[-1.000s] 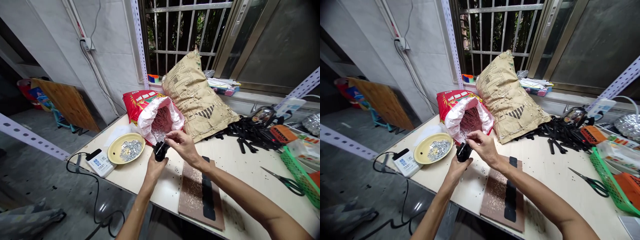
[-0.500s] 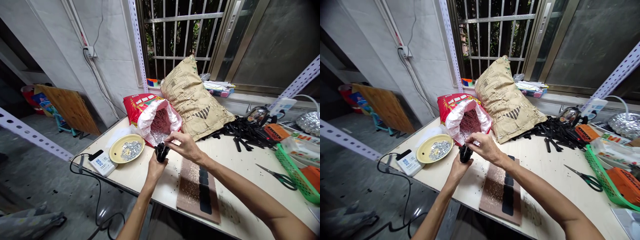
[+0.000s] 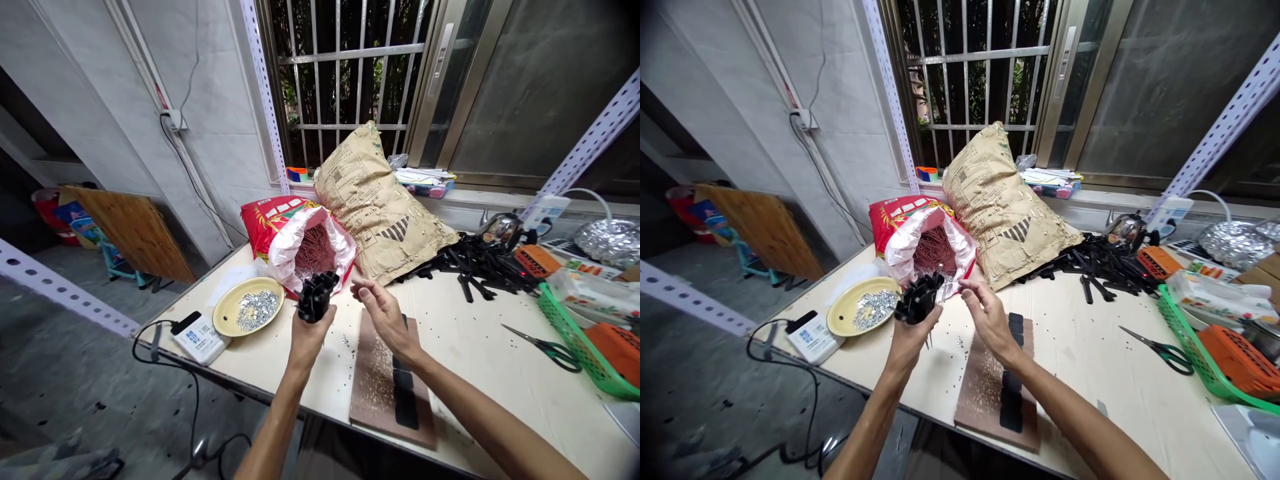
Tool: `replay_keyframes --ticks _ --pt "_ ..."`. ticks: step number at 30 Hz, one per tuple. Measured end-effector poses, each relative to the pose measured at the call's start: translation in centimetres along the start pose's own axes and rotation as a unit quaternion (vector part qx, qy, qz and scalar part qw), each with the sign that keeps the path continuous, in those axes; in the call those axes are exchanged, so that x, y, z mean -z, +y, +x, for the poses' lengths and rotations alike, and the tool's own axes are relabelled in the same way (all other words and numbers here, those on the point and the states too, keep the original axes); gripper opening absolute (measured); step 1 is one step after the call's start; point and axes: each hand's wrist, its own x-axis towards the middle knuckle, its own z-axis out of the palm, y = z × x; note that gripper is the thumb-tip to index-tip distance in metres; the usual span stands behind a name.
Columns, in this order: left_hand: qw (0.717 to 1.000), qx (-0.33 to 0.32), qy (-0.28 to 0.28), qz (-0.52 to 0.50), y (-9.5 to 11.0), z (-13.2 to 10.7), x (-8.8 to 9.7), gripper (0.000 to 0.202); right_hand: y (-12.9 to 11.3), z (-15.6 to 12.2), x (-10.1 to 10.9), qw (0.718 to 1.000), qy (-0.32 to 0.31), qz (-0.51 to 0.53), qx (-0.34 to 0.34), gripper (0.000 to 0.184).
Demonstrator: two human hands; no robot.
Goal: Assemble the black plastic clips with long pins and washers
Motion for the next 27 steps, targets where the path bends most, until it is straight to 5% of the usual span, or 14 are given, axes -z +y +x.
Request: replay_keyframes --ticks 4,8,11,16,18,21,24,27 --pt "0.991 0.056 -0.062 -0.103 0.3 0.4 -0.1 0.027 -0.6 -0.6 -0.2 0.998 0.025 -0.034 0.05 0.041" --pt "0.928 0.149 -0.196 -0.278 0.2 0.7 0.4 0.037 -0.9 -0.1 -0.1 0.991 0.0 -0.096 0.091 0.038" --pt "0.905 0.18 -0.255 -0.288 0.0 0.3 0.0 0.044 -0.7 0.0 -0.6 0.987 -0.06 -0.125 0.083 0.037" --pt "0.988 0.082 -0.114 -0.066 -0.1 -0.5 -1.8 0.052 -0.4 -0.4 -1.9 0.991 -0.101 -0.079 0.046 0.033" --pt "0.997 0.041 -0.06 0.01 -0.2 -0.3 -2.5 0.056 -0.2 -0.5 -2.5 0.994 -0.103 0.011 -0.043 0.03" --pt "1.0 0.023 -0.012 0.014 -0.4 0.5 -3.2 0.062 0.5 -0.5 -3.3 0.962 -0.091 0.163 -0.201 0.029" --pt "0.997 0.062 -0.047 -0.019 -0.5 1.4 -3.2 0.062 1.6 -0.8 -3.8 0.945 -0.089 0.2 -0.244 0.043" --pt "0.979 0.105 -0.167 -0.06 -0.5 1.8 -2.8 0.057 2.6 -1.2 -3.6 0.975 -0.109 0.098 -0.167 0.047"
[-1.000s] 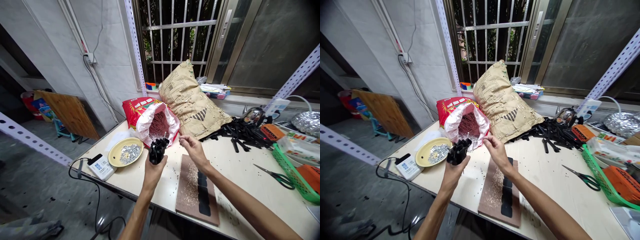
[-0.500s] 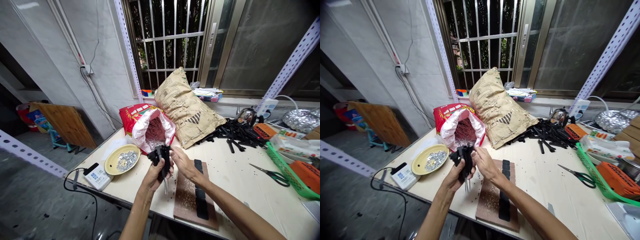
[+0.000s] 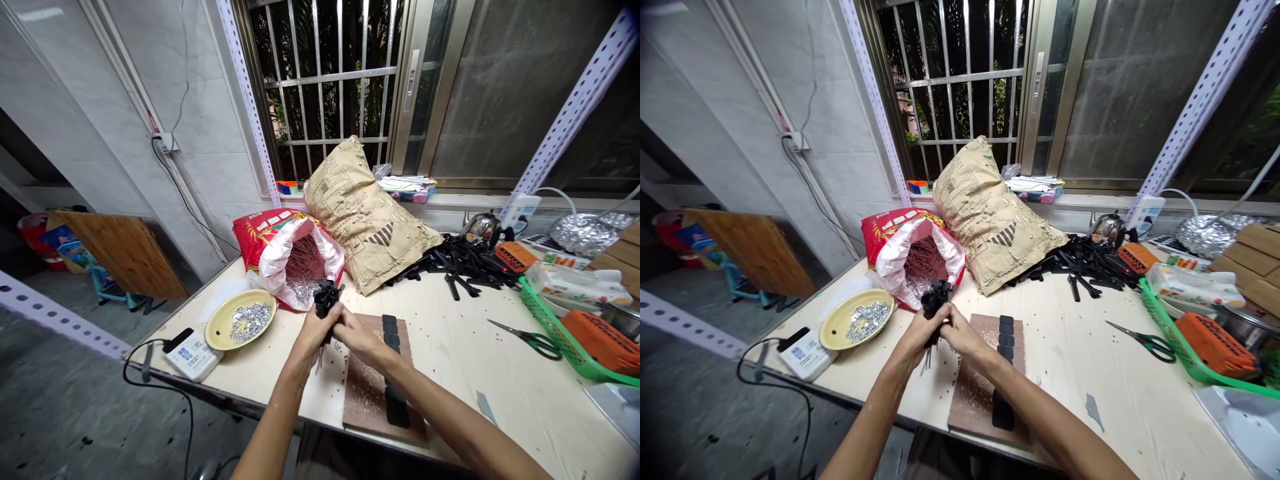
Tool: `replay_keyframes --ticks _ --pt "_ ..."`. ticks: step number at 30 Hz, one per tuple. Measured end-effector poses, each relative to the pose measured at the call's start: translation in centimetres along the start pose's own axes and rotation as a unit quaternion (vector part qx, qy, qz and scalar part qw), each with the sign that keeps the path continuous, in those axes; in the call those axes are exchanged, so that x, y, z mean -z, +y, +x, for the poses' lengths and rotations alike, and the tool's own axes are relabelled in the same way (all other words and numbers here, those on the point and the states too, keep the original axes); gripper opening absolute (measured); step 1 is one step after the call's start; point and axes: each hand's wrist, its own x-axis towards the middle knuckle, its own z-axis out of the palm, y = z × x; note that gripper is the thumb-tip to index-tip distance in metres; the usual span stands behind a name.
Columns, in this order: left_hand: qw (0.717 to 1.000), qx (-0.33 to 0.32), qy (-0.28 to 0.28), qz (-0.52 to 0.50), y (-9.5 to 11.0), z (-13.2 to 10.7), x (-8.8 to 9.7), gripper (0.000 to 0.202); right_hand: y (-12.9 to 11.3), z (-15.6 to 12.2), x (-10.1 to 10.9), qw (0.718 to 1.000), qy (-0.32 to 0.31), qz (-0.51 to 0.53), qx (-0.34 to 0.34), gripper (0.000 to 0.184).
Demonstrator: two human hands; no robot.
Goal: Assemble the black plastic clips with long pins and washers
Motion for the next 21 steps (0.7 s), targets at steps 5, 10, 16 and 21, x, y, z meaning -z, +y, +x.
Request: replay_keyframes --ticks 5,10,16,21 --pt "0.993 0.064 -0.073 -0.073 -0.4 0.1 0.1 0.051 0.7 -1.2 1.2 0.956 0.016 -0.278 0.092 0.06" --pt "0.993 0.105 -0.044 -0.034 -0.7 1.0 -0.6 0.045 -0.1 -3.4 3.7 0.93 0.014 -0.351 0.104 0.055" --pt "0.922 -0.19 -0.014 0.336 -1.3 5.0 -5.7 0.054 -1.4 -7.0 11.7 0.927 0.183 -0.317 0.084 0.05" --pt "0.79 -0.296 -0.184 0.504 -3.8 9.6 -11.7 0.067 0.5 -11.7 17.9 0.901 0.289 -0.322 0.03 0.038"
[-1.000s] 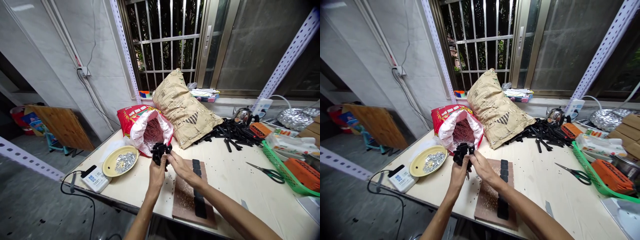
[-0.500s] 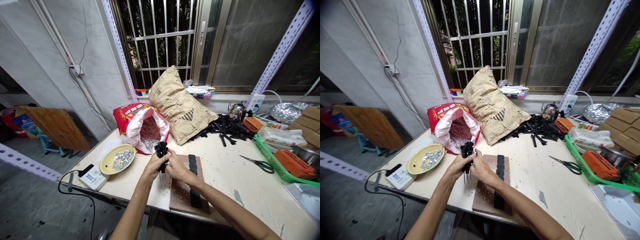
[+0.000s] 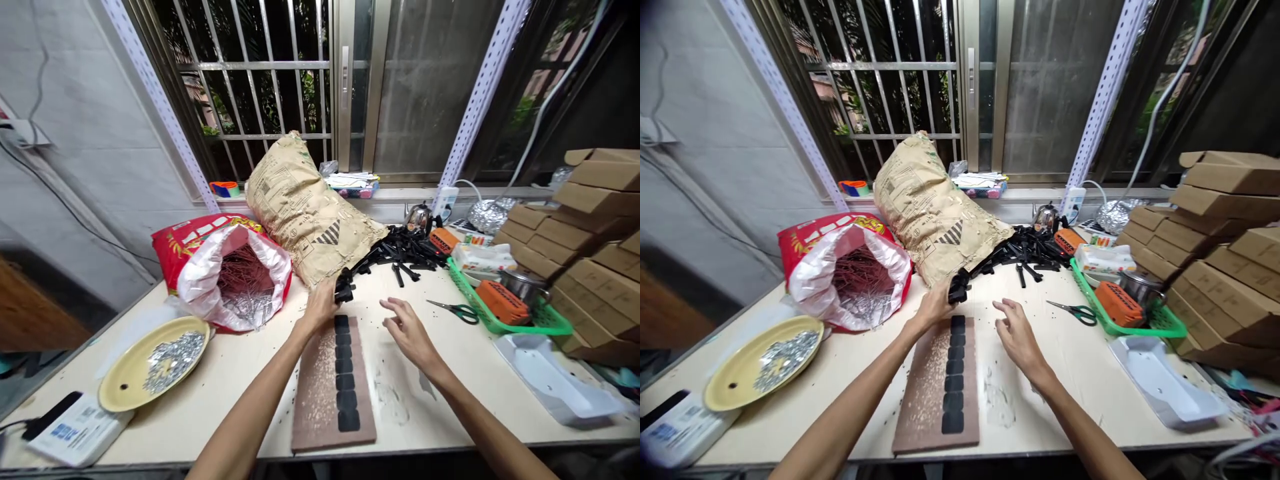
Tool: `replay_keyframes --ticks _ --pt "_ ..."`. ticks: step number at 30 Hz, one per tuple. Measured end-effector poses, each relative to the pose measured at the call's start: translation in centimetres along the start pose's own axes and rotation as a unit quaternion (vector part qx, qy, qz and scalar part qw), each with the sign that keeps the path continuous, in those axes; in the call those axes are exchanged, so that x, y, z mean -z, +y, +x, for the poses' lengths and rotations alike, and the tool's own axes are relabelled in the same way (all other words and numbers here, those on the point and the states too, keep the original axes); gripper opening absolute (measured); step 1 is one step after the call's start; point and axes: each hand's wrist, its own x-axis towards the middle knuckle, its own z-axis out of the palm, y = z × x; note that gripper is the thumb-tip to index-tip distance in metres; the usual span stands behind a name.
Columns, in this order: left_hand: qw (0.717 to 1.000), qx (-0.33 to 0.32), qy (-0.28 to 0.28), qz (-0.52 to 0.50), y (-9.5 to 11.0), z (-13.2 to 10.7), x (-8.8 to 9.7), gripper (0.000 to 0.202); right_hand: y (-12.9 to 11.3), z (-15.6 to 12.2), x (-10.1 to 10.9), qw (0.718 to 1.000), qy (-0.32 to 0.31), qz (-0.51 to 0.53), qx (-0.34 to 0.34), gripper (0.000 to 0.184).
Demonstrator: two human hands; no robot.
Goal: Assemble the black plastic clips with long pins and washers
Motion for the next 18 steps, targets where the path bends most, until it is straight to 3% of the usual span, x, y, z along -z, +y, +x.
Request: replay_keyframes --ticks 5,10,14,16,18 --pt "0.995 -0.033 -0.083 0.05 -1.6 2.8 -3.9 0.07 4.7 -2.1 1.6 0.998 0.028 -0.028 -0.048 0.033" --pt "0.99 -0.059 -0.107 0.07 -3.3 2.9 -5.8 0.065 6.0 -2.4 1.4 0.994 0.061 -0.027 -0.081 0.034" --pt "0.99 -0.066 -0.1 0.072 -3.0 3.0 -4.7 0.06 4.8 -2.1 1.7 0.993 0.087 0.011 -0.076 0.037" --pt "0.991 -0.082 -0.075 0.07 -1.2 2.6 -3.2 0.061 3.9 -1.9 1.9 0.99 0.073 0.071 -0.096 0.04" --pt "0.991 -0.106 -0.029 0.075 1.9 1.5 -1.5 0.062 2.9 -1.7 1.8 0.974 0.028 0.17 -0.149 0.045"
